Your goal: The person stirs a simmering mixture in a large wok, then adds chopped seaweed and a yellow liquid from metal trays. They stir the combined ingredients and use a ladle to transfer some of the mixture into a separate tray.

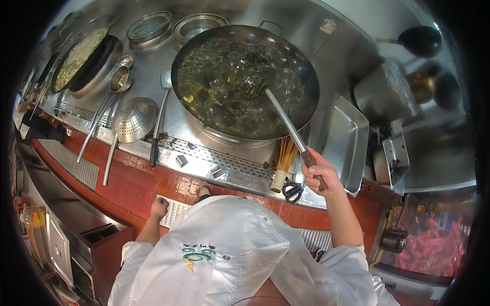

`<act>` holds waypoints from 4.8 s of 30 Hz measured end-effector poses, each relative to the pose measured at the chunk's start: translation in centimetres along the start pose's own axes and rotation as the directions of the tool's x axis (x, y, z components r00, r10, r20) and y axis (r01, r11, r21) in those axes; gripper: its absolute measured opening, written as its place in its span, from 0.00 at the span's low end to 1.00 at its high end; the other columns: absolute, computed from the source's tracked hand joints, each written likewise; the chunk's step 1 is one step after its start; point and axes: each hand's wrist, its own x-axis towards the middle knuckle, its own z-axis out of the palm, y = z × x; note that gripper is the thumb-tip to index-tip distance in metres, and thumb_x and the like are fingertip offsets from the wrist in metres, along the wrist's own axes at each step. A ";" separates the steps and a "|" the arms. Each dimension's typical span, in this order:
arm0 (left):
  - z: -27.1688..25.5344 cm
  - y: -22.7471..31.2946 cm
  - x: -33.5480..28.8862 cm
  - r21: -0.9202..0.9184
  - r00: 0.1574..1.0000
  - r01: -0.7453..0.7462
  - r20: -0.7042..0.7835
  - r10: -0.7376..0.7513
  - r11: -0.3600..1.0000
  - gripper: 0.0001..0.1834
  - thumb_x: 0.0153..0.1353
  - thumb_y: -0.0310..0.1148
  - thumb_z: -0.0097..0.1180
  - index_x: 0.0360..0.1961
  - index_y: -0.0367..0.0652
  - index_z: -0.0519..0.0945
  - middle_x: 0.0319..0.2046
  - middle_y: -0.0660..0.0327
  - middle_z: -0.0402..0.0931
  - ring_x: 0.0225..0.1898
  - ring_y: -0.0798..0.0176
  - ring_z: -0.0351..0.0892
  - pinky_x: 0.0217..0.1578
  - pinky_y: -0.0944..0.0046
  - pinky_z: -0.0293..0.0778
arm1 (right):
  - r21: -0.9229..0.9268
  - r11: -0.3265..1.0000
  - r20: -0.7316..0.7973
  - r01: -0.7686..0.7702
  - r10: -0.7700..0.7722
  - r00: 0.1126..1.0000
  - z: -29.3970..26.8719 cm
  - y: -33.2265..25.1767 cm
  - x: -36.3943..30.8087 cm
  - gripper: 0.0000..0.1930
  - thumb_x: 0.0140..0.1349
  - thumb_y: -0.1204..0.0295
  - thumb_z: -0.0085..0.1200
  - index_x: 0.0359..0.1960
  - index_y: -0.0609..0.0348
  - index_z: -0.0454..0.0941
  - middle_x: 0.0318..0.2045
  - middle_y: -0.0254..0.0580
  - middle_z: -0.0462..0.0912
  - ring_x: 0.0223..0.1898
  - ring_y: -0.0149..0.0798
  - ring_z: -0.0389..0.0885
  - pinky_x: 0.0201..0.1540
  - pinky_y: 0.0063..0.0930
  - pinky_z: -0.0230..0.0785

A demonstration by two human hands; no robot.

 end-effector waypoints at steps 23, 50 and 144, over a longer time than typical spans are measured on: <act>1.3 -1.5 -2.8 0.022 0.983 0.146 0.108 -0.147 0.989 0.16 0.55 0.39 0.53 0.35 0.38 0.82 0.37 0.44 0.81 0.43 0.44 0.81 0.45 0.52 0.74 | -0.990 0.084 -0.141 -0.113 -0.621 0.771 10.1 -8.4 23.5 0.31 0.53 0.79 0.53 0.62 0.61 0.63 0.26 0.42 0.76 0.20 0.34 0.75 0.20 0.28 0.67; 9.5 7.4 -10.4 0.001 0.999 0.033 -0.040 -0.033 0.999 0.09 0.57 0.34 0.54 0.33 0.38 0.79 0.26 0.56 0.80 0.26 0.62 0.81 0.31 0.60 0.77 | -0.574 -0.807 0.416 0.137 -0.143 0.898 -0.6 -10.4 4.9 0.34 0.58 0.75 0.53 0.67 0.34 0.62 0.38 0.46 0.76 0.33 0.50 0.81 0.34 0.42 0.76; 18.6 11.6 -9.3 0.475 0.886 -0.323 0.457 0.084 0.818 0.21 0.57 0.47 0.50 0.29 0.39 0.83 0.29 0.47 0.81 0.32 0.47 0.82 0.34 0.50 0.76 | 0.313 0.489 -0.921 0.814 -0.054 0.387 -43.4 -10.6 -13.4 0.22 0.65 0.53 0.52 0.49 0.58 0.69 0.30 0.37 0.75 0.32 0.36 0.77 0.33 0.30 0.70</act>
